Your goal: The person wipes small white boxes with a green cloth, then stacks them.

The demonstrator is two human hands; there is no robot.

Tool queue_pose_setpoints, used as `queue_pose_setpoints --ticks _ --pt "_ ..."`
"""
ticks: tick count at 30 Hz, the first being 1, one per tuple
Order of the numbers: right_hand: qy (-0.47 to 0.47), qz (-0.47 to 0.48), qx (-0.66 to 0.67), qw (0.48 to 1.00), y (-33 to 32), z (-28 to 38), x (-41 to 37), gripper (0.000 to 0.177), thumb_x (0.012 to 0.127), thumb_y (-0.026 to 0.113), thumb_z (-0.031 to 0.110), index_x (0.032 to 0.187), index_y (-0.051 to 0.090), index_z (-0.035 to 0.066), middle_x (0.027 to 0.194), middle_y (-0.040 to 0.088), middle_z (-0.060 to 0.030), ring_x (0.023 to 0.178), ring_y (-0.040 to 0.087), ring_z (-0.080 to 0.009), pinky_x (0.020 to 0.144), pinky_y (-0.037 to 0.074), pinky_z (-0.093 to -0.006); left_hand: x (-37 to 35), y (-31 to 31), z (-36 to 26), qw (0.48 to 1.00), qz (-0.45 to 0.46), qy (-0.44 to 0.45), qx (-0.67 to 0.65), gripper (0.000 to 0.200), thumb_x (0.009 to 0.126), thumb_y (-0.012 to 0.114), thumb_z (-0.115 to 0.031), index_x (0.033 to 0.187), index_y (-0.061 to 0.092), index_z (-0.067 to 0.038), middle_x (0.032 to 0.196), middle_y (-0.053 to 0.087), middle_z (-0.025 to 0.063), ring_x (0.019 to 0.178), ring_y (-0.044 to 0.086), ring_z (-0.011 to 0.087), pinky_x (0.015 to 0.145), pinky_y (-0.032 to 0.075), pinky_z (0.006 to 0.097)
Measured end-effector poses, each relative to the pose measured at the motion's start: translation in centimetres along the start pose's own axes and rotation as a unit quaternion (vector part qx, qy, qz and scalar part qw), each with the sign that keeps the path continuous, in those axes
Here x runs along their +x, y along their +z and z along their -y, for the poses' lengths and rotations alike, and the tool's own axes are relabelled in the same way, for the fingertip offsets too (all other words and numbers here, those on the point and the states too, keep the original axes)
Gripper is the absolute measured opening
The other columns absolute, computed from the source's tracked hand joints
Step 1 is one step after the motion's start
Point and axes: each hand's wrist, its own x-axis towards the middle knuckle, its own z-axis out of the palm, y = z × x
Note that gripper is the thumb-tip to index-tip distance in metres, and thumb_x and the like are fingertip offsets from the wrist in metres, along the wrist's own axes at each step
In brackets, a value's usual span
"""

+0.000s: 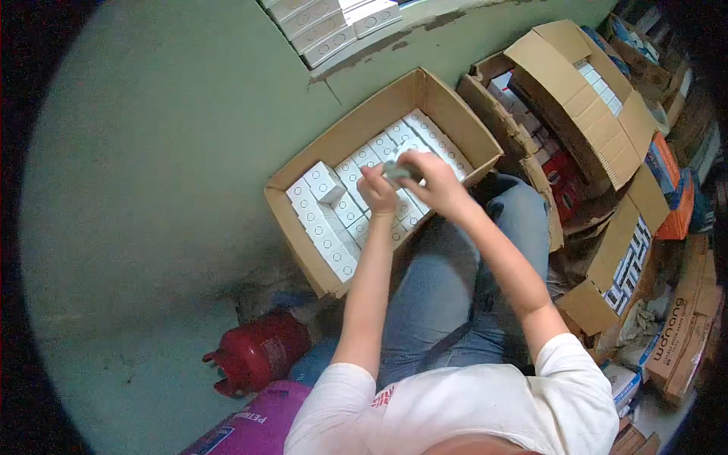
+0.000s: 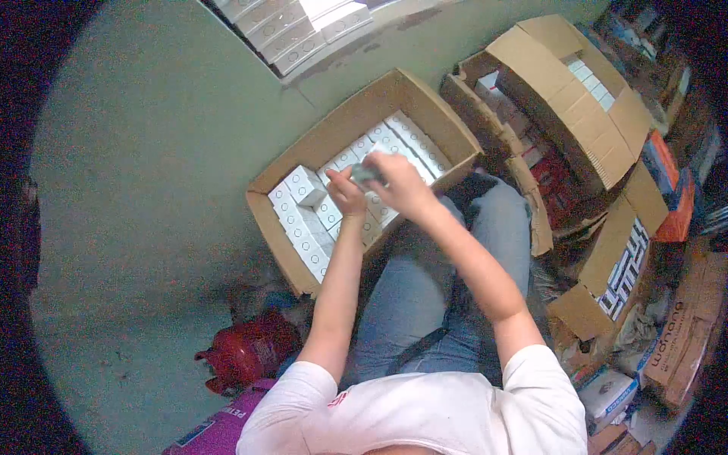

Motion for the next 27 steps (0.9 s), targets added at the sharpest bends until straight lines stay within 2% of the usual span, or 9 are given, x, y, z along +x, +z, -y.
queue_pose_setpoints --ticks 1,4,7,10,14,18,22,24,27 --pt "-0.027 0.018 0.0 0.999 0.0 0.7 0.0 0.025 0.07 0.069 0.004 0.09 0.055 0.003 0.085 0.062 -0.0163 0.083 0.06 -0.0367 0.073 0.047 -0.0424 0.4 -0.2 1.7 1.0 0.01 -0.013 -0.005 0.079 0.099 0.013 -0.047 0.066 0.065 0.001 0.046 0.046 0.0051 0.046 0.044 0.0175 0.051 0.035 0.0319" --pt "0.018 0.007 0.006 1.0 0.6 -0.4 0.3 0.021 0.069 0.07 0.005 0.084 0.056 0.002 0.082 0.062 -0.0157 0.08 0.06 -0.0356 0.071 0.047 -0.0423 0.1 0.0 1.0 1.0 -0.01 0.004 -0.013 0.078 0.099 0.015 -0.048 0.067 0.064 0.003 0.046 0.047 0.0059 0.048 0.046 0.0185 0.053 0.038 0.0324" --pt "0.052 -0.076 -0.09 0.992 0.1 -1.9 1.3 0.017 0.072 0.071 0.007 0.08 0.058 -0.002 0.078 0.062 -0.0154 0.074 0.062 -0.031 0.066 0.049 -0.0368 -0.2 -0.5 1.7 0.999 -0.02 0.016 0.024 0.078 0.098 0.015 -0.052 0.055 0.052 0.002 0.045 0.042 0.0047 0.047 0.04 0.019 0.051 0.032 0.0335" --pt "0.079 -0.013 -0.031 0.996 -0.2 -1.8 0.9 0.017 0.072 0.071 0.007 0.082 0.06 -0.001 0.08 0.063 -0.0157 0.075 0.062 -0.031 0.067 0.049 -0.0366 -0.3 -0.4 1.7 0.999 -0.032 -0.007 0.009 0.078 0.097 0.014 -0.054 0.051 0.044 0.001 0.045 0.037 0.0027 0.047 0.034 0.0167 0.049 0.025 0.034" --pt "-0.037 0.009 -0.026 0.999 0.4 1.0 -0.3 0.019 0.071 0.071 0.006 0.085 0.059 -0.001 0.079 0.063 -0.0141 0.075 0.063 -0.0289 0.066 0.049 -0.0351 -0.2 -0.3 2.7 0.999 -0.022 -0.02 -0.03 0.076 0.096 0.013 -0.056 0.051 0.039 -0.001 0.045 0.033 0.0006 0.048 0.031 0.0138 0.048 0.023 0.0332" --pt "0.081 -0.065 -0.029 0.994 0.5 -1.5 0.4 0.02 0.071 0.071 0.005 0.086 0.059 0.0 0.079 0.063 -0.0147 0.074 0.063 -0.0292 0.064 0.05 -0.0364 -0.4 -0.5 1.6 1.0 -0.018 0.0 -0.006 0.076 0.096 0.012 -0.057 0.052 0.039 -0.002 0.046 0.032 -0.0006 0.049 0.031 0.0121 0.049 0.023 0.0327" --pt "0.032 -0.006 -0.054 0.998 0.6 -0.1 0.3 0.017 0.07 0.068 0.003 0.083 0.057 0.001 0.077 0.061 -0.0164 0.077 0.061 -0.0333 0.067 0.048 -0.0402 -0.4 -0.1 1.4 0.997 -0.073 -0.015 0.017 0.076 0.096 0.005 -0.054 0.048 0.036 -0.003 0.042 0.029 0.0079 0.041 0.03 0.021 0.046 0.023 0.0365" --pt "-0.035 0.01 -0.025 0.999 1.0 2.2 -0.6 0.018 0.071 0.065 0.002 0.087 0.055 0.002 0.08 0.059 -0.0147 0.079 0.059 -0.0355 0.07 0.047 -0.0421 0.2 -0.1 1.6 0.991 -0.063 -0.054 -0.103 0.077 0.096 0.005 -0.058 0.049 0.035 -0.004 0.043 0.03 0.003 0.044 0.027 0.0143 0.046 0.023 0.0353" --pt "-0.013 -0.024 -0.083 0.996 2.2 1.2 -0.6 0.018 0.073 0.064 0.005 0.086 0.052 0.002 0.081 0.058 -0.0158 0.079 0.057 -0.037 0.07 0.046 -0.0444 0.1 -0.1 0.5 0.991 -0.092 -0.067 -0.072 0.076 0.096 0.007 -0.058 0.05 0.035 -0.003 0.045 0.031 0.0009 0.046 0.029 0.0142 0.047 0.023 0.0339"
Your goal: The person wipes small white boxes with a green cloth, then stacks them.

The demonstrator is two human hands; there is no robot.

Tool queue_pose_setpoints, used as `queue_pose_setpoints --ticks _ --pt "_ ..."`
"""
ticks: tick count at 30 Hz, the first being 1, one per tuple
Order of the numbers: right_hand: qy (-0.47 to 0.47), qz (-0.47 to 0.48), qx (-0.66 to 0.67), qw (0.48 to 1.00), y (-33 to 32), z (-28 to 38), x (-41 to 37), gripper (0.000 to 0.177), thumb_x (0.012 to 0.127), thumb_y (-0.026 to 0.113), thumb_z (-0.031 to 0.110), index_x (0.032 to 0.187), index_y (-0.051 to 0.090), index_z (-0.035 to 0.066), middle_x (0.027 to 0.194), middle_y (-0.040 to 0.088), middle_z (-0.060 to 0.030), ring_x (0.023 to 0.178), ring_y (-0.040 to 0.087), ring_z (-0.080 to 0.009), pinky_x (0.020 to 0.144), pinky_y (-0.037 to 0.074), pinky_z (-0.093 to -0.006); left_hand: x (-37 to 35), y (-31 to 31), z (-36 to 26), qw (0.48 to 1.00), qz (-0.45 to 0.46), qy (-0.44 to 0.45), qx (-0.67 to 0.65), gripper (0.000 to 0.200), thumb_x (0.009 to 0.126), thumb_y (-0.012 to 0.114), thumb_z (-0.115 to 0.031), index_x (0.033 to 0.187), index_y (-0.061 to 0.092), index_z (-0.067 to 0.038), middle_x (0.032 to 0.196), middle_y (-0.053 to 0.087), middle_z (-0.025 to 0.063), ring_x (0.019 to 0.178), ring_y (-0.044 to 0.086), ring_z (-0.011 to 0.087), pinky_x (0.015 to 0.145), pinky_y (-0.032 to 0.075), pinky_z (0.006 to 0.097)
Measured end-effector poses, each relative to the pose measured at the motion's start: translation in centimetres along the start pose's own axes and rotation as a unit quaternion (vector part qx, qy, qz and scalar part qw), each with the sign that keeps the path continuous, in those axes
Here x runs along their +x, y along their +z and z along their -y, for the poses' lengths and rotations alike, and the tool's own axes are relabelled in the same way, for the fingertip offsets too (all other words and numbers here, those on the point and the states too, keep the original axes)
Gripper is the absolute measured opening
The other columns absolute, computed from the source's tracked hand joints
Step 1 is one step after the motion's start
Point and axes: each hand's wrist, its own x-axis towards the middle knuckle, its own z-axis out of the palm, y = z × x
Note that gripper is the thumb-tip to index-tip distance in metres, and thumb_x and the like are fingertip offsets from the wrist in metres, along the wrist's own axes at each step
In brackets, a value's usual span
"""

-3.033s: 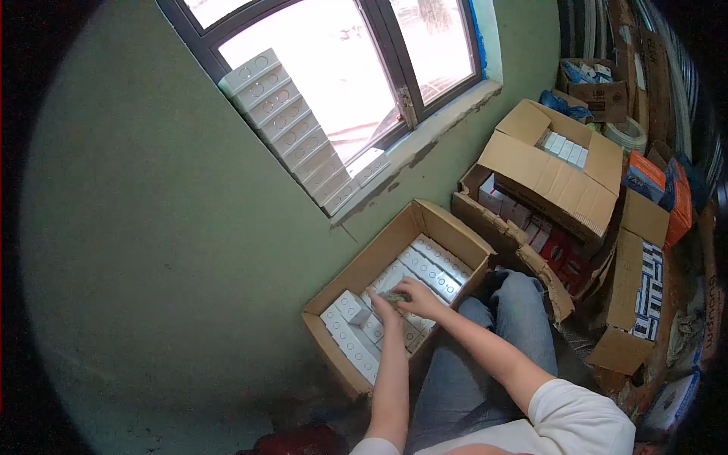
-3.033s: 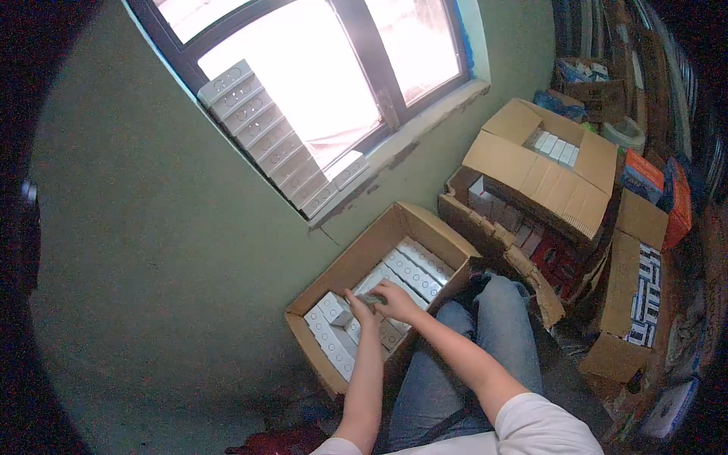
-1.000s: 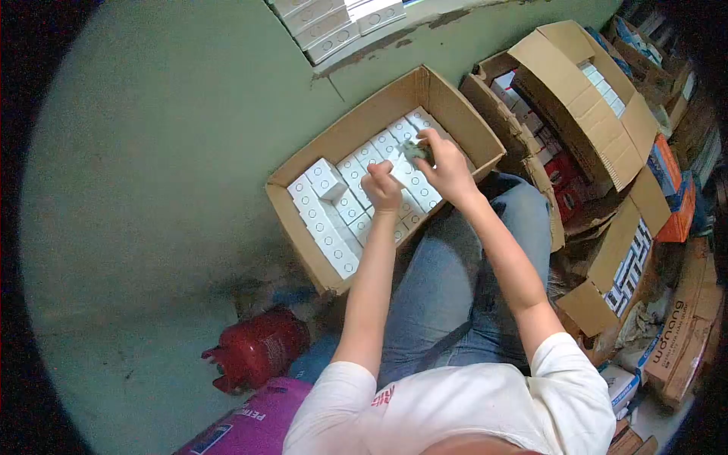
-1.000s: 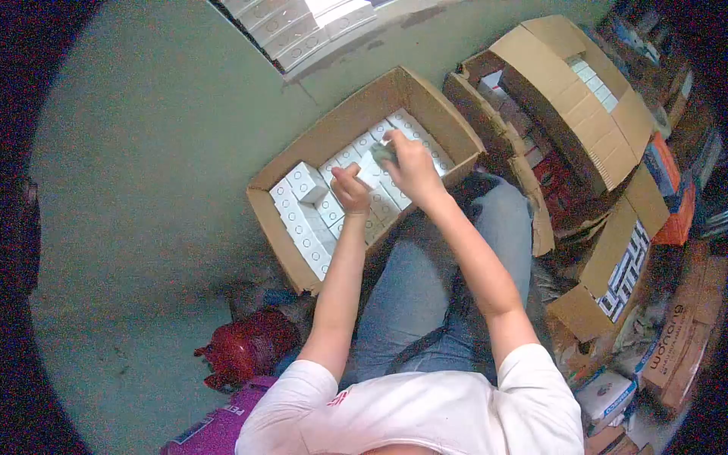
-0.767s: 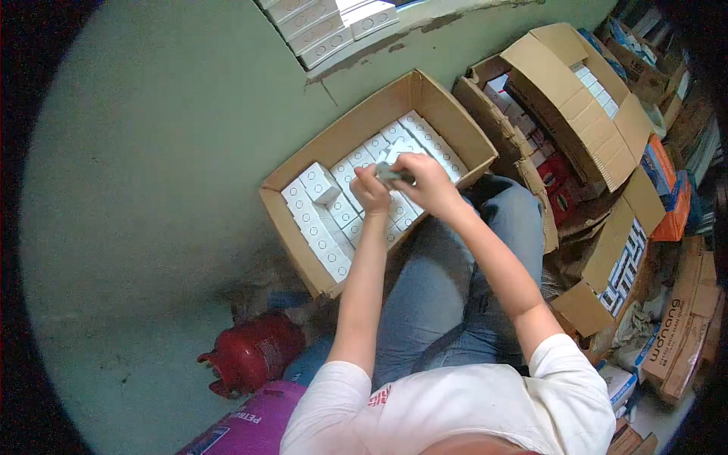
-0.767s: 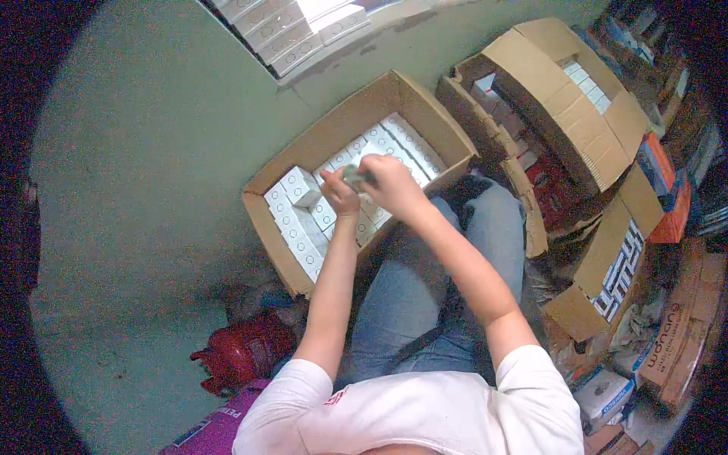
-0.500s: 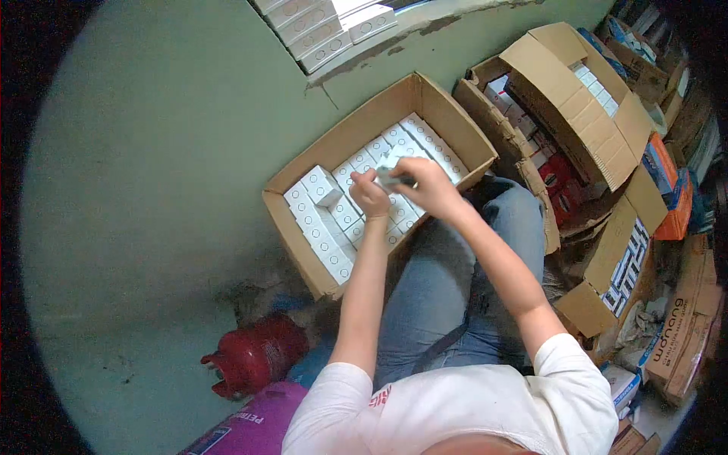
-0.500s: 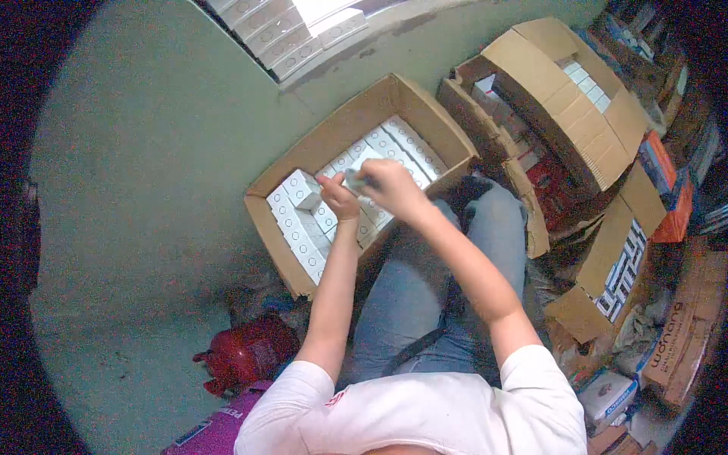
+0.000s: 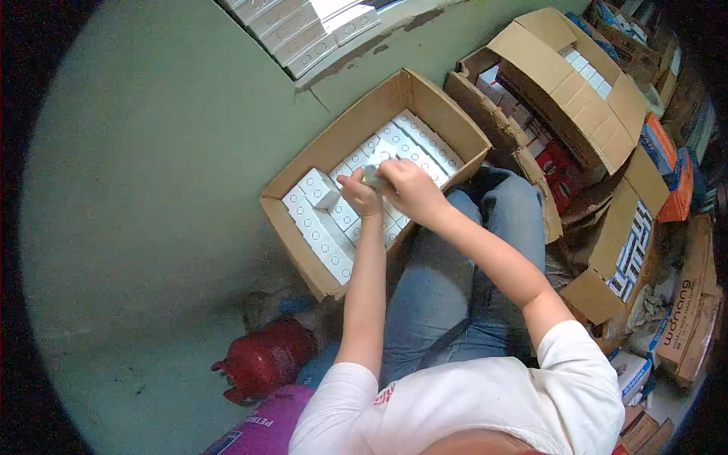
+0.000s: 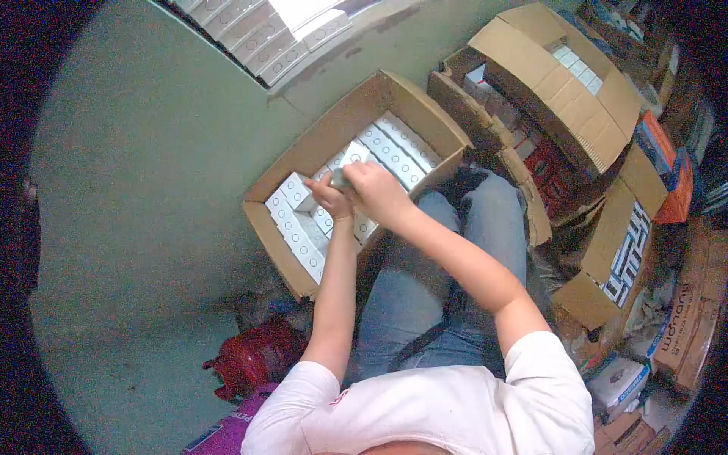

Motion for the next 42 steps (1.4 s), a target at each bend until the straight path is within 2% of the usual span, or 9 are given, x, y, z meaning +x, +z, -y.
queue_pose_setpoints --ticks 8,19,20,24,31,35,36,38,42 --pt "0.043 -0.034 -0.022 0.998 -0.4 -4.8 1.5 0.018 0.076 0.064 0.011 0.084 0.052 -0.001 0.08 0.059 -0.0206 0.08 0.058 -0.0393 0.068 0.047 -0.047 -0.5 -0.5 -0.1 0.991 0.052 0.062 0.102 0.085 0.096 0.012 -0.057 0.055 0.055 0.004 0.043 0.038 0.0072 0.048 0.039 0.0202 0.05 0.031 0.0355" --pt "0.09 -0.015 -0.001 0.996 -0.4 -5.8 0.6 0.019 0.075 0.065 0.011 0.083 0.052 -0.001 0.078 0.059 -0.022 0.079 0.058 -0.0411 0.068 0.046 -0.0471 -1.0 0.0 1.4 0.987 0.069 0.091 0.114 0.082 0.098 0.016 -0.053 0.056 0.053 0.007 0.046 0.046 0.0101 0.05 0.045 0.0205 0.054 0.036 0.0351" --pt "0.087 0.002 0.006 0.996 -0.3 -5.3 0.2 0.02 0.075 0.065 0.011 0.084 0.052 -0.001 0.079 0.059 -0.0221 0.079 0.058 -0.041 0.068 0.046 -0.0472 -0.2 -1.0 2.4 0.98 0.155 0.015 0.12 0.081 0.098 0.019 -0.052 0.063 0.058 0.009 0.049 0.05 0.0105 0.052 0.046 0.0205 0.056 0.038 0.0366" --pt "0.036 0.036 0.043 0.998 -0.9 -2.3 -0.7 0.02 0.075 0.066 0.011 0.085 0.051 0.001 0.08 0.058 -0.0205 0.082 0.058 -0.0399 0.07 0.046 -0.0459 0.7 -0.5 3.7 0.993 0.077 -0.01 0.089 0.075 0.098 0.024 -0.051 0.062 0.055 0.007 0.055 0.051 0.0076 0.057 0.043 0.0176 0.057 0.037 0.0343" --pt "0.222 -0.019 0.02 0.975 -1.1 -7.2 1.2 0.026 0.078 0.067 0.02 0.096 0.059 0.003 0.088 0.063 -0.0199 0.081 0.062 -0.0381 0.072 0.049 -0.0425 0.0 -1.0 2.9 0.995 0.099 -0.014 0.01 0.073 0.095 0.027 -0.06 0.055 0.045 -0.002 0.052 0.044 0.0003 0.052 0.037 0.0115 0.049 0.032 0.028" --pt "0.282 -0.057 0.211 0.934 0.5 -11.5 1.5 0.036 0.082 0.067 0.031 0.107 0.058 0.007 0.096 0.064 -0.0134 0.084 0.063 -0.0238 0.071 0.05 -0.0339 0.2 -0.2 0.2 0.988 0.118 -0.065 -0.081 0.061 0.092 0.044 -0.056 0.071 0.058 -0.001 0.068 0.058 0.0011 0.062 0.053 0.0117 0.056 0.04 0.0261" --pt "0.325 -0.049 0.255 0.909 -0.7 -10.2 1.8 0.037 0.083 0.066 0.033 0.109 0.058 0.008 0.097 0.064 -0.0112 0.085 0.061 -0.0202 0.071 0.05 -0.0322 1.1 -0.5 4.0 0.958 0.183 -0.172 -0.137 0.052 0.09 0.053 -0.051 0.094 0.06 0.001 0.087 0.063 0.005 0.077 0.059 0.0141 0.07 0.045 0.0262" --pt "0.385 -0.043 0.335 0.859 -1.3 -9.6 1.9 0.04 0.084 0.065 0.037 0.112 0.056 0.01 0.097 0.061 -0.0036 0.086 0.057 -0.0126 0.069 0.05 -0.0275 0.7 0.1 2.2 0.941 0.201 -0.217 -0.166 0.052 0.09 0.056 -0.048 0.107 0.056 0.002 0.097 0.062 0.0064 0.086 0.059 0.015 0.077 0.045 0.0267" --pt "0.365 -0.077 0.359 0.855 -1.5 -10.2 1.7 0.039 0.082 0.067 0.033 0.111 0.058 0.008 0.099 0.063 -0.0056 0.089 0.059 -0.0144 0.074 0.049 -0.0299 0.2 0.3 0.0 0.905 0.34 -0.215 -0.138 0.056 0.089 0.063 -0.032 0.125 0.045 0.006 0.111 0.059 0.009 0.097 0.057 0.015 0.085 0.044 0.0275"
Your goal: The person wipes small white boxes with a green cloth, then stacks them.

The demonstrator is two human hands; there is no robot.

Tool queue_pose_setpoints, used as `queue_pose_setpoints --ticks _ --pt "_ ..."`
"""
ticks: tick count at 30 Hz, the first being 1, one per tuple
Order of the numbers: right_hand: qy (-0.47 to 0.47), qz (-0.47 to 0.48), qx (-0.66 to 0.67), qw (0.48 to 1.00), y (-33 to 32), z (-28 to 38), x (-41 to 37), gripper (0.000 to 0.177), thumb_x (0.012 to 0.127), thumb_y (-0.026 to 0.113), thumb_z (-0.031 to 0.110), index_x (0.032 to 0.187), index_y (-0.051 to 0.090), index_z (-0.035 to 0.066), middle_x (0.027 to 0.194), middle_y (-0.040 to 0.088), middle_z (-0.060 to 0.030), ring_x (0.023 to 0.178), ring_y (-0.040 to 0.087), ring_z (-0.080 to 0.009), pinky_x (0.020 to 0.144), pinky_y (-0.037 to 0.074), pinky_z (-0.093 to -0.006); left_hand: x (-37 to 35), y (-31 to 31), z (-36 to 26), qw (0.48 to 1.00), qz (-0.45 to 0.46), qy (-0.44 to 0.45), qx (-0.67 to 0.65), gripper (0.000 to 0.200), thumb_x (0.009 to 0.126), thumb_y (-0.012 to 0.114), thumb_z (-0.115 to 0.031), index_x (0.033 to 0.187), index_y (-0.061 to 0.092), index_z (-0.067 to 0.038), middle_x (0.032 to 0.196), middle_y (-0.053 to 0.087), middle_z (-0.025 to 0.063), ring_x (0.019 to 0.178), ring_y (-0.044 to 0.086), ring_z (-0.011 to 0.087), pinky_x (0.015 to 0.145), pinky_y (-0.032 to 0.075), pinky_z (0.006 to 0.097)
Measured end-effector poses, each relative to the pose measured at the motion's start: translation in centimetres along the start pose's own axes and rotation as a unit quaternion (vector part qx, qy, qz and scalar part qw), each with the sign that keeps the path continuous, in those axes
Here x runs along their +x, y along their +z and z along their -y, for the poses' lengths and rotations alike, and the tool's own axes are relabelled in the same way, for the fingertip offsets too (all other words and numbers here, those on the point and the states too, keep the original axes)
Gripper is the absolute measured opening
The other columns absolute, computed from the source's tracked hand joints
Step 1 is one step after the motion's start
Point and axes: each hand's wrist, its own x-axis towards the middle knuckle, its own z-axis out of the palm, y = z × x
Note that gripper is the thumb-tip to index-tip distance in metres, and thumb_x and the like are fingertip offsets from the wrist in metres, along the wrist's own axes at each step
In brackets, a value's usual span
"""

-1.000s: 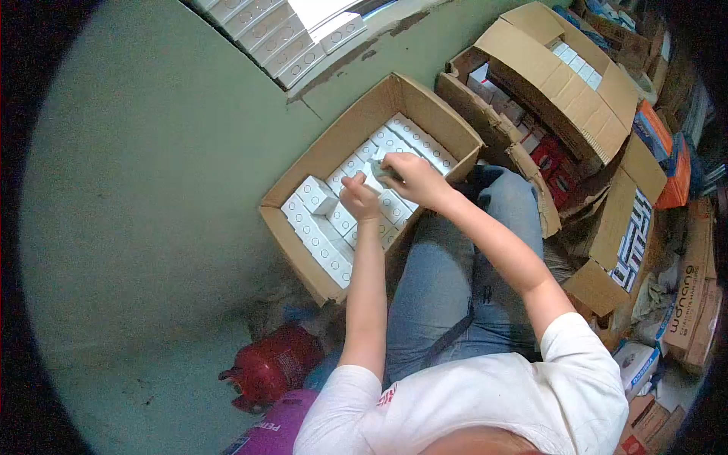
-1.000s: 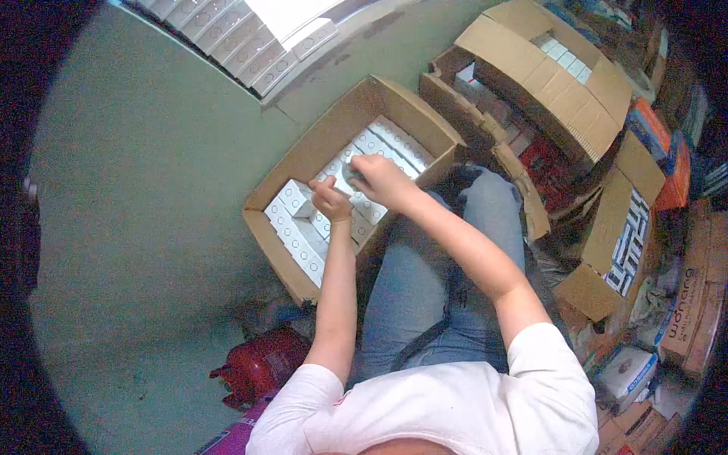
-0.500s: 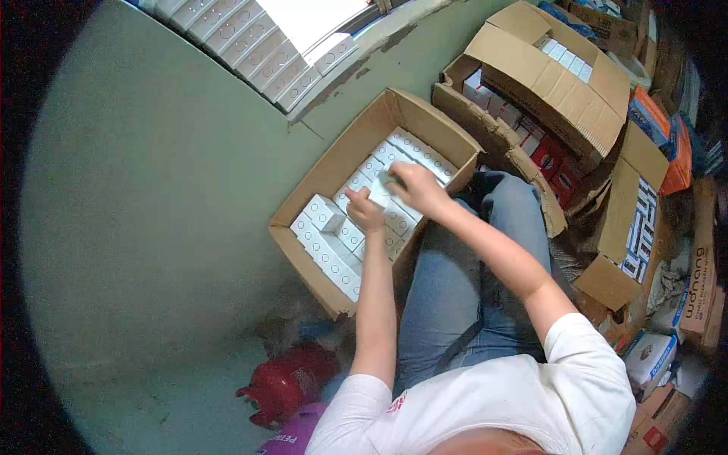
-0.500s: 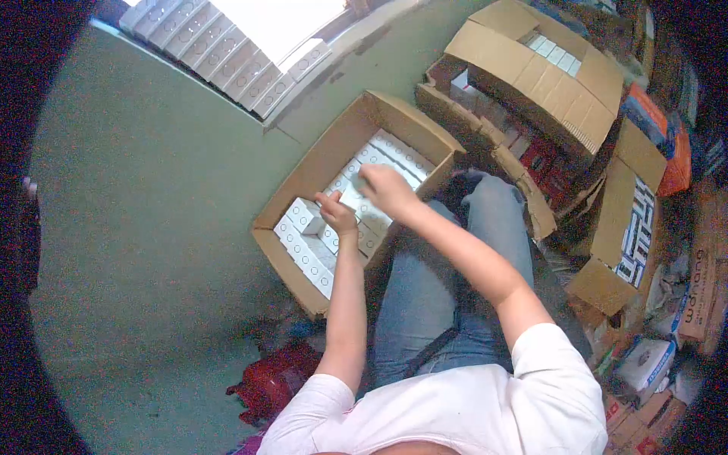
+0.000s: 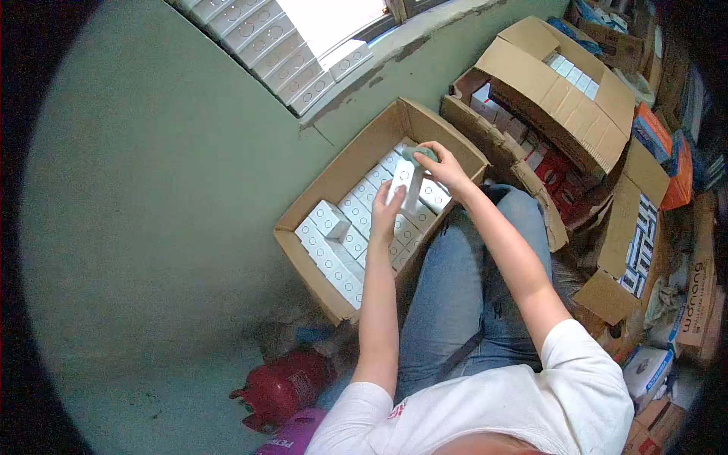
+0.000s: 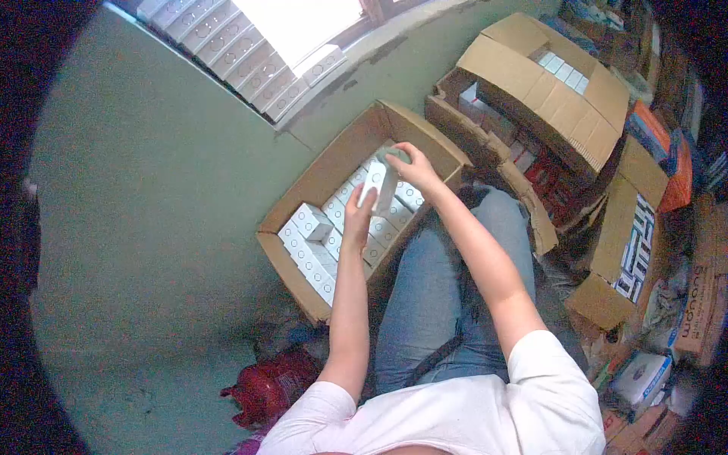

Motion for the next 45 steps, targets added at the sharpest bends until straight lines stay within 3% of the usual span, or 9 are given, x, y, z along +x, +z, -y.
queue_pose_setpoints --ticks 5,9,13,18,21,25,33,39,45 --pt "-0.142 0.071 -0.198 0.967 0.7 0.7 -0.5 0.03 0.075 0.069 0.024 0.099 0.065 0.006 0.098 0.066 -0.0118 0.092 0.062 -0.0209 0.084 0.047 -0.0333 1.0 0.1 3.0 0.984 0.108 -0.036 0.135 0.04 0.086 0.065 -0.014 0.119 0.051 0.002 0.1 0.062 0.006 0.086 0.058 0.013 0.079 0.044 0.024" --pt "-0.179 0.109 -0.255 0.944 2.5 0.5 -0.8 0.03 0.074 0.068 0.022 0.099 0.066 0.007 0.097 0.066 -0.0157 0.096 0.063 -0.0273 0.083 0.048 -0.0355 0.4 0.6 1.5 0.996 -0.011 -0.007 0.084 0.024 0.088 0.051 -0.009 0.109 0.058 -0.001 0.102 0.061 0.0048 0.092 0.054 0.0114 0.081 0.043 0.0274" --pt "-0.26 0.079 -0.308 0.912 4.0 -0.7 -1.6 0.024 0.074 0.067 0.016 0.095 0.066 0.005 0.094 0.066 -0.0162 0.09 0.062 -0.0324 0.08 0.048 -0.0405 1.1 -1.1 1.6 0.989 -0.123 -0.062 -0.054 0.026 0.091 0.04 -0.025 0.095 0.057 -0.006 0.1 0.056 0.0018 0.088 0.051 0.0118 0.075 0.041 0.0292" --pt "-0.292 -0.035 -0.328 0.898 5.4 -2.2 -3.3 0.02 0.071 0.063 0.006 0.09 0.066 0.003 0.084 0.065 -0.0157 0.081 0.06 -0.0342 0.076 0.047 -0.0423 0.5 -0.5 1.1 0.937 -0.326 0.04 0.118 0.069 0.095 0.033 -0.058 0.066 0.056 0.0 0.061 0.052 0.0056 0.063 0.051 0.0176 0.065 0.044 0.0339" --pt "-0.333 -0.059 -0.284 0.897 7.3 -1.9 -6.9 0.02 0.072 0.063 0.006 0.091 0.066 0.004 0.086 0.065 -0.0151 0.08 0.06 -0.0334 0.077 0.047 -0.0408 0.4 -0.2 1.0 0.905 -0.392 0.069 0.15 0.068 0.095 0.034 -0.056 0.067 0.055 0.003 0.063 0.053 0.0058 0.063 0.051 0.0182 0.065 0.044 0.0333" --pt "-0.333 -0.05 -0.291 0.896 8.0 -0.7 -8.6 0.024 0.073 0.065 0.005 0.097 0.065 0.005 0.093 0.066 -0.0118 0.088 0.058 -0.0309 0.079 0.046 -0.0386 1.2 -1.6 2.6 0.924 -0.373 0.07 0.041 0.073 0.095 0.035 -0.056 0.072 0.057 0.01 0.06 0.056 0.0132 0.063 0.053 0.0227 0.063 0.043 0.0368" --pt "-0.339 -0.035 -0.282 0.897 7.5 -0.6 -9.6 0.028 0.072 0.064 0.002 0.101 0.064 0.004 0.098 0.066 -0.0137 0.089 0.059 -0.0326 0.08 0.047 -0.0388 0.6 -1.0 1.0 0.955 -0.296 0.024 0.009 0.062 0.093 0.039 -0.059 0.076 0.05 -0.001 0.074 0.049 0.0044 0.065 0.046 0.0157 0.062 0.041 0.0305" --pt "-0.183 -0.067 -0.255 0.947 5.5 -1.5 -6.8 0.026 0.073 0.063 0.003 0.099 0.065 0.001 0.091 0.065 -0.019 0.086 0.062 -0.0358 0.077 0.049 -0.0405 1.1 -1.7 2.0 0.932 -0.348 0.082 0.06 0.064 0.096 0.034 -0.054 0.05 0.038 -0.009 0.049 0.038 -0.0022 0.049 0.037 0.0104 0.05 0.032 0.0264" --pt "-0.264 -0.032 -0.289 0.92 5.4 -0.7 -8.6 0.025 0.075 0.062 0.006 0.099 0.064 0.001 0.092 0.065 -0.0188 0.086 0.062 -0.0364 0.076 0.049 -0.0409 0.5 0.0 -0.1 0.943 -0.323 0.065 0.035 0.064 0.095 0.034 -0.056 0.051 0.038 -0.01 0.049 0.039 -0.0022 0.051 0.039 0.0107 0.049 0.032 0.0257"
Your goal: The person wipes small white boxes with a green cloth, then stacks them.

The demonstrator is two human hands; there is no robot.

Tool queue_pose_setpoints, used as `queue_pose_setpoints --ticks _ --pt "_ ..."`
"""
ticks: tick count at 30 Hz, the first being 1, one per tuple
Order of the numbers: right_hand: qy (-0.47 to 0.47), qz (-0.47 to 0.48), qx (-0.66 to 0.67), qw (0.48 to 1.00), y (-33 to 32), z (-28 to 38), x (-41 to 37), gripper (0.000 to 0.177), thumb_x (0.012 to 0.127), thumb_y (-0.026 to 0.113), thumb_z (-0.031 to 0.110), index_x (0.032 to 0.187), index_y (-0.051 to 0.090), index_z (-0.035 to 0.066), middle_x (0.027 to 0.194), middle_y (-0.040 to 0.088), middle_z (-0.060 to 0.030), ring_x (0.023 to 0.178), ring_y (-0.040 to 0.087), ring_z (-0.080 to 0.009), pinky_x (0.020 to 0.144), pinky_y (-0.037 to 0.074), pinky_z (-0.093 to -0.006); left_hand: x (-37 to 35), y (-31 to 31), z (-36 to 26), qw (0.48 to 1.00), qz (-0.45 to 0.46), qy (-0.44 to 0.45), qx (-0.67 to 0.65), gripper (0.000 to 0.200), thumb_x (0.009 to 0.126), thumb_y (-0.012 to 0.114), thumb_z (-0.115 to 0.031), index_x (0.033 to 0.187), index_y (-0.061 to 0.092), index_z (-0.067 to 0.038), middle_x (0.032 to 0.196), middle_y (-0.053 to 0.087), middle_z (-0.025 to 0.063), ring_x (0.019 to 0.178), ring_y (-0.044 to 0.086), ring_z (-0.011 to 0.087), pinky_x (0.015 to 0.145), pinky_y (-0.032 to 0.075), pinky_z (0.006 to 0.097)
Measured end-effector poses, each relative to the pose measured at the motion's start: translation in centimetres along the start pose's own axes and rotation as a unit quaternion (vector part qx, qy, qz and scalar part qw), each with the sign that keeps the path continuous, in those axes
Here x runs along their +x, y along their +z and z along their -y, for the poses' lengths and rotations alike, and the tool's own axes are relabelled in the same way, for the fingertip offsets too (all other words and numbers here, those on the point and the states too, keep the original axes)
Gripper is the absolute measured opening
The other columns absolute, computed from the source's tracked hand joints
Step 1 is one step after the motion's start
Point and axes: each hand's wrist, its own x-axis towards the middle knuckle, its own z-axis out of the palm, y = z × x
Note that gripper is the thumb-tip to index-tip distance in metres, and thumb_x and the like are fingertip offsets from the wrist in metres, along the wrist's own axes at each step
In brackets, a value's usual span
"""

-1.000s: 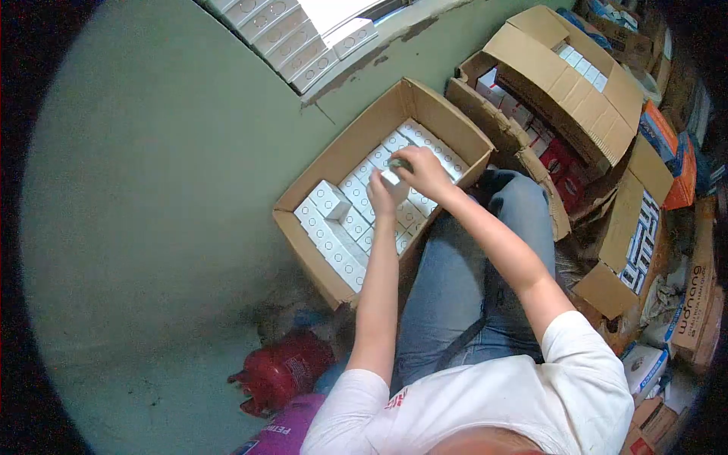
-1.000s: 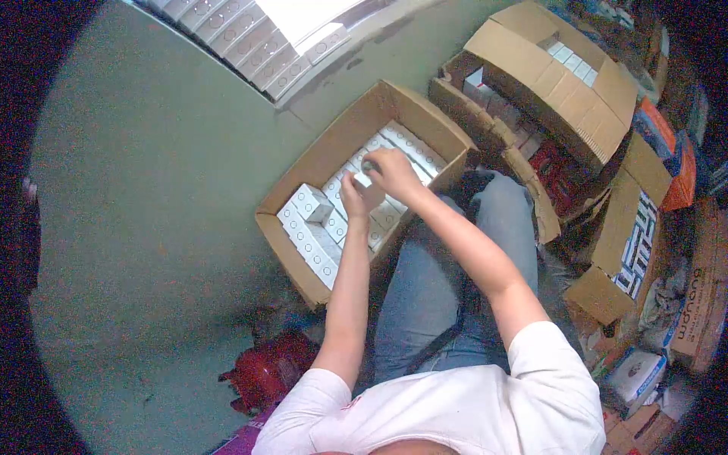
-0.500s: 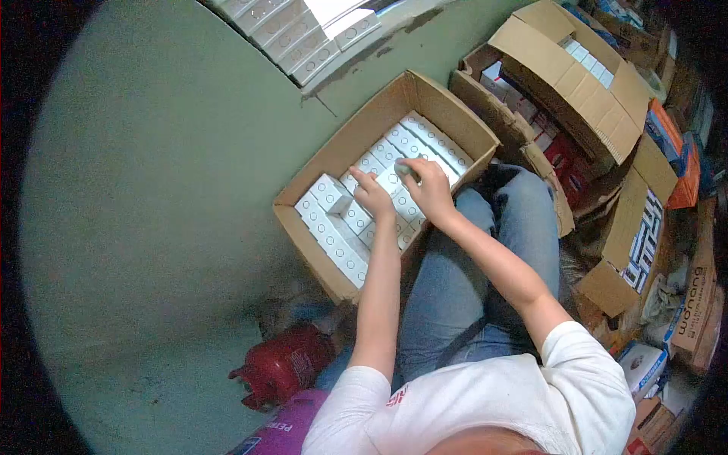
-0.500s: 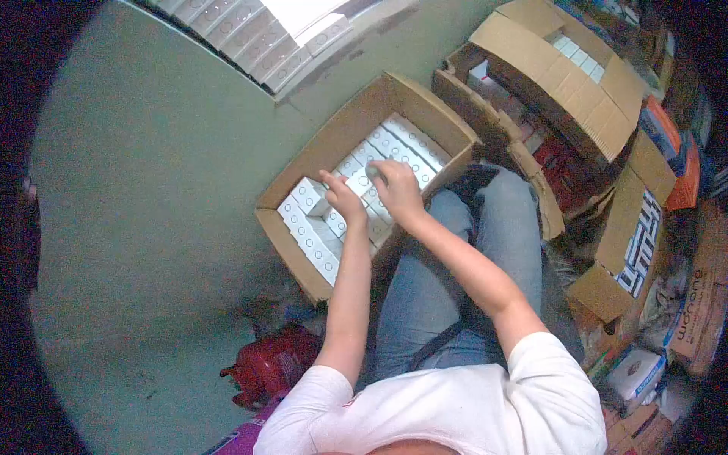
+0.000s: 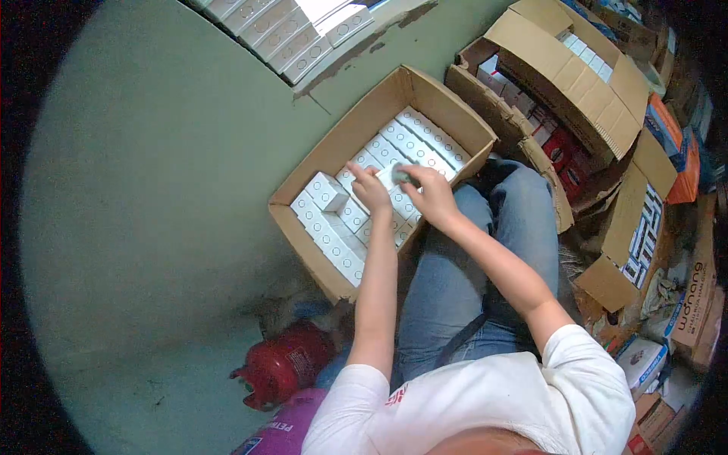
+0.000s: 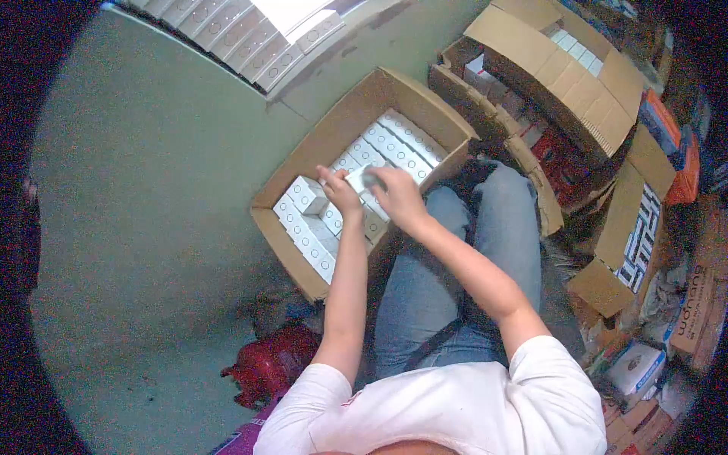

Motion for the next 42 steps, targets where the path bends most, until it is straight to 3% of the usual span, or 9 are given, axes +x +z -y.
queue_pose_setpoints --ticks 4,8,9,16,23,26,31,38,42 --pt "0.0 -0.003 0.062 0.998 0.3 0.3 0.0 0.025 0.077 0.063 0.009 0.101 0.064 0.002 0.094 0.065 -0.018 0.086 0.062 -0.0345 0.076 0.049 -0.0385 1.4 -0.5 1.4 0.996 0.051 -0.058 -0.037 0.062 0.094 0.036 -0.058 0.055 0.044 -0.011 0.054 0.041 -0.0043 0.051 0.039 0.0079 0.049 0.031 0.0237" --pt "0.064 -0.041 0.08 0.994 -0.4 -0.6 2.6 0.028 0.08 0.065 0.017 0.102 0.064 0.001 0.095 0.066 -0.0196 0.086 0.065 -0.0322 0.076 0.049 -0.036 1.9 -0.6 3.2 0.968 0.175 -0.154 -0.094 0.038 0.092 0.054 -0.046 0.088 0.057 -0.008 0.069 0.05 -0.0048 0.058 0.046 0.0066 0.05 0.034 0.0223" --pt "0.074 -0.045 0.081 0.993 -1.0 -0.9 3.4 0.029 0.08 0.065 0.019 0.103 0.065 0.001 0.095 0.066 -0.02 0.086 0.065 -0.0326 0.075 0.05 -0.0359 1.4 -0.6 2.2 0.945 0.25 -0.168 -0.132 0.027 0.092 0.059 -0.034 0.095 0.057 -0.007 0.076 0.054 -0.0034 0.069 0.051 0.0066 0.06 0.04 0.0225" --pt "0.1 -0.075 0.113 0.986 -5.1 -4.8 7.8 0.03 0.084 0.065 0.025 0.104 0.065 0.003 0.088 0.068 -0.01 0.079 0.063 -0.0123 0.072 0.049 -0.0277 1.9 2.3 1.0 0.925 0.347 -0.094 -0.125 0.014 0.091 0.059 -0.017 0.099 0.058 -0.006 0.094 0.062 0.0018 0.087 0.056 0.0095 0.081 0.042 0.0232" --pt "0.115 -0.034 0.145 0.982 -6.9 -8.6 13.0 0.033 0.087 0.063 0.025 0.105 0.062 -0.003 0.091 0.067 -0.0098 0.082 0.06 -0.0115 0.074 0.048 -0.0273 4.0 7.0 -2.2 0.909 0.408 -0.082 -0.035 0.015 0.086 0.058 -0.01 0.099 0.054 -0.004 0.092 0.061 0.003 0.087 0.054 0.0092 0.081 0.04 0.0237" --pt "0.158 -0.063 0.259 0.951 -7.2 -7.1 13.9 0.032 0.088 0.063 0.024 0.106 0.062 -0.002 0.096 0.066 -0.0094 0.089 0.059 -0.0124 0.075 0.048 -0.0277 5.5 8.9 -2.3 0.903 0.358 -0.085 -0.221 0.007 0.083 0.052 -0.004 0.09 0.05 -0.006 0.091 0.058 0.0024 0.088 0.052 0.0093 0.081 0.04 0.024" --pt "0.086 -0.171 0.181 0.965 -5.7 -9.2 13.2 0.031 0.087 0.065 0.023 0.107 0.062 -0.001 0.096 0.065 -0.0085 0.089 0.058 -0.0116 0.078 0.046 -0.0251 5.1 9.5 0.2 0.896 0.359 -0.096 -0.244 0.017 0.081 0.051 0.001 0.092 0.044 -0.009 0.095 0.058 0.0054 0.088 0.053 0.0111 0.083 0.042 0.0278" --pt "0.101 -0.114 0.215 0.965 -6.5 -7.4 13.4 0.028 0.083 0.068 0.016 0.107 0.064 0.002 0.095 0.067 -0.0064 0.088 0.061 -0.0121 0.076 0.048 -0.0264 3.7 9.4 -1.6 0.896 0.41 -0.088 -0.146 0.064 0.078 0.054 0.004 0.136 0.031 -0.009 0.116 0.058 0.0124 0.106 0.056 0.0175 0.09 0.043 0.0293" --pt "0.002 -0.05 0.096 0.994 -5.5 -7.3 12.7 0.028 0.079 0.069 0.013 0.105 0.064 0.003 0.1 0.067 -0.0101 0.092 0.063 -0.0206 0.081 0.048 -0.0314 5.5 8.6 1.3 0.925 0.368 -0.082 -0.05 0.052 0.08 0.052 0.0 0.131 0.042 -0.001 0.118 0.057 0.0091 0.104 0.056 0.0162 0.086 0.045 0.0282"
